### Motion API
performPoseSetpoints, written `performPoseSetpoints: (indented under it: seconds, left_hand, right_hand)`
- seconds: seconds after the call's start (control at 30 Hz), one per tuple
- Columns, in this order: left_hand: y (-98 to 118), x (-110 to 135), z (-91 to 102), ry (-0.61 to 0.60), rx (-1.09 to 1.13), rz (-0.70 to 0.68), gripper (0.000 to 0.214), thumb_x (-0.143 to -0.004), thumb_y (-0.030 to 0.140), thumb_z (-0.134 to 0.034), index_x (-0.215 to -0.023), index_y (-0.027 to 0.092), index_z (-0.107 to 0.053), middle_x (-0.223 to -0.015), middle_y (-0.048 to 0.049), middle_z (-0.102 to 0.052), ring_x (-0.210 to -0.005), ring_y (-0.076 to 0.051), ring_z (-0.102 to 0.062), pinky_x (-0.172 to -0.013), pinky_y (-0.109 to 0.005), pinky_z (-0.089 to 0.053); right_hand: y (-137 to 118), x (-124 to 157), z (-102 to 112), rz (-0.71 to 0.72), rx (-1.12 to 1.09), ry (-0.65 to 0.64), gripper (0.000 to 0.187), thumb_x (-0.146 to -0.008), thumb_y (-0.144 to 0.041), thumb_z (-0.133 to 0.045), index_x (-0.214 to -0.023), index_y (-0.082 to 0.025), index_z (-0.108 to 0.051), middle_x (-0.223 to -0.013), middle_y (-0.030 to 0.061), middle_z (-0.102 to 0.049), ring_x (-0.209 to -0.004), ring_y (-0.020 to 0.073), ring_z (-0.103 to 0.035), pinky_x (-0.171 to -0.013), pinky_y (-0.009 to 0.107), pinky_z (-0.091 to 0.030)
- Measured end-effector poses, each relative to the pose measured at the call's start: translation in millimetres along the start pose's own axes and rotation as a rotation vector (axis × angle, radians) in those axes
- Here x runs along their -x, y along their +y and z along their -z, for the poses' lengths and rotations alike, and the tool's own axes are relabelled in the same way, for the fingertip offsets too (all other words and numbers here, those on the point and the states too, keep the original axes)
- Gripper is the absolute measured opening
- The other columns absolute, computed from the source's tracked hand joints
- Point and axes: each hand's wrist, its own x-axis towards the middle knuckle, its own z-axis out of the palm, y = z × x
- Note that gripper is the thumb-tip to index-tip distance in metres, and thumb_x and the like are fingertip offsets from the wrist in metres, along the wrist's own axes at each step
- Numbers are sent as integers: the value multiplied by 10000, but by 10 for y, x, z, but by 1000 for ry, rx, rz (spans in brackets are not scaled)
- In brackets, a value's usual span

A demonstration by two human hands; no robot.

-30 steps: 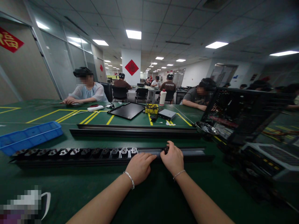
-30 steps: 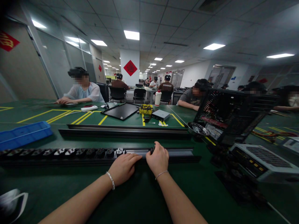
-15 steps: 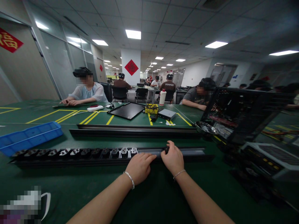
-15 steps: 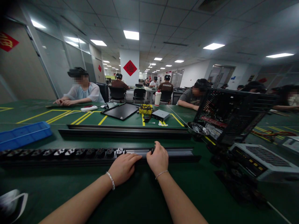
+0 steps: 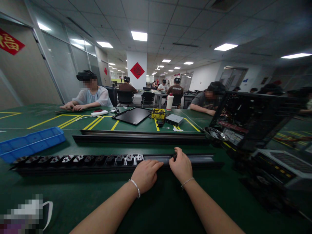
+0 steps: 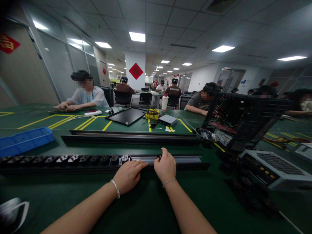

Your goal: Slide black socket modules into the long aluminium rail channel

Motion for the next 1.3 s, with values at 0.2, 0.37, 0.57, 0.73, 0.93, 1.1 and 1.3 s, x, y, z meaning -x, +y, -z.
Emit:
performPoseSetpoints:
  seconds: [0.2,0.37,0.57,0.73,0.93,1.1,1.3]
  left_hand:
    - [-2,2,2,14,6,-3,463,-772,95,-468,-1210,243,-482,-1155,-24,-595,-1034,-176,-533,-893,-337,-407]
    - [1,0,7,12,15,-5,451,-784,101,-448,-1213,235,-487,-1156,-33,-595,-1029,-185,-535,-884,-346,-409]
    - [4,-6,2,11,6,-4,450,-783,101,-453,-1210,238,-486,-1147,-26,-599,-1020,-183,-537,-878,-346,-412]
    - [4,-3,12,13,-6,-10,447,-782,101,-461,-1207,239,-484,-1140,-25,-603,-1013,-177,-544,-876,-336,-413]
    - [1,-6,6,8,-8,-8,457,-775,100,-458,-1210,237,-488,-1137,-28,-607,-1011,-183,-546,-871,-345,-419]
    - [11,-7,18,4,-12,-7,456,-775,98,-462,-1208,236,-489,-1130,-32,-608,-1003,-182,-550,-867,-343,-419]
    - [7,-4,17,2,-22,-7,446,-781,105,-471,-1206,244,-482,-1126,-27,-607,-995,-181,-554,-855,-340,-421]
  right_hand:
    - [48,0,7,24,23,29,439,-727,-215,-470,-1161,-150,-483,-1158,97,-575,-1095,213,-497,-930,316,-329]
    - [105,-11,29,10,76,45,471,-712,-293,-503,-1157,-140,-492,-1165,109,-568,-1133,240,-458,-968,367,-283]
    - [80,-14,64,-9,88,9,416,-720,-303,-488,-1103,-147,-523,-1077,93,-609,-1082,237,-490,-950,364,-284]
    - [69,-19,70,-5,90,9,404,-719,-296,-489,-1094,-151,-528,-1044,90,-615,-1041,228,-507,-932,349,-291]
    - [65,-25,85,-14,92,-9,386,-720,-270,-476,-1085,-156,-527,-978,78,-625,-983,223,-529,-887,334,-310]
    - [63,-22,101,-16,78,-20,395,-720,-265,-477,-1098,-159,-517,-980,75,-623,-984,226,-529,-874,328,-316]
    - [68,-33,96,-25,68,-25,393,-725,-256,-472,-1105,-164,-505,-977,67,-627,-993,225,-530,-867,328,-322]
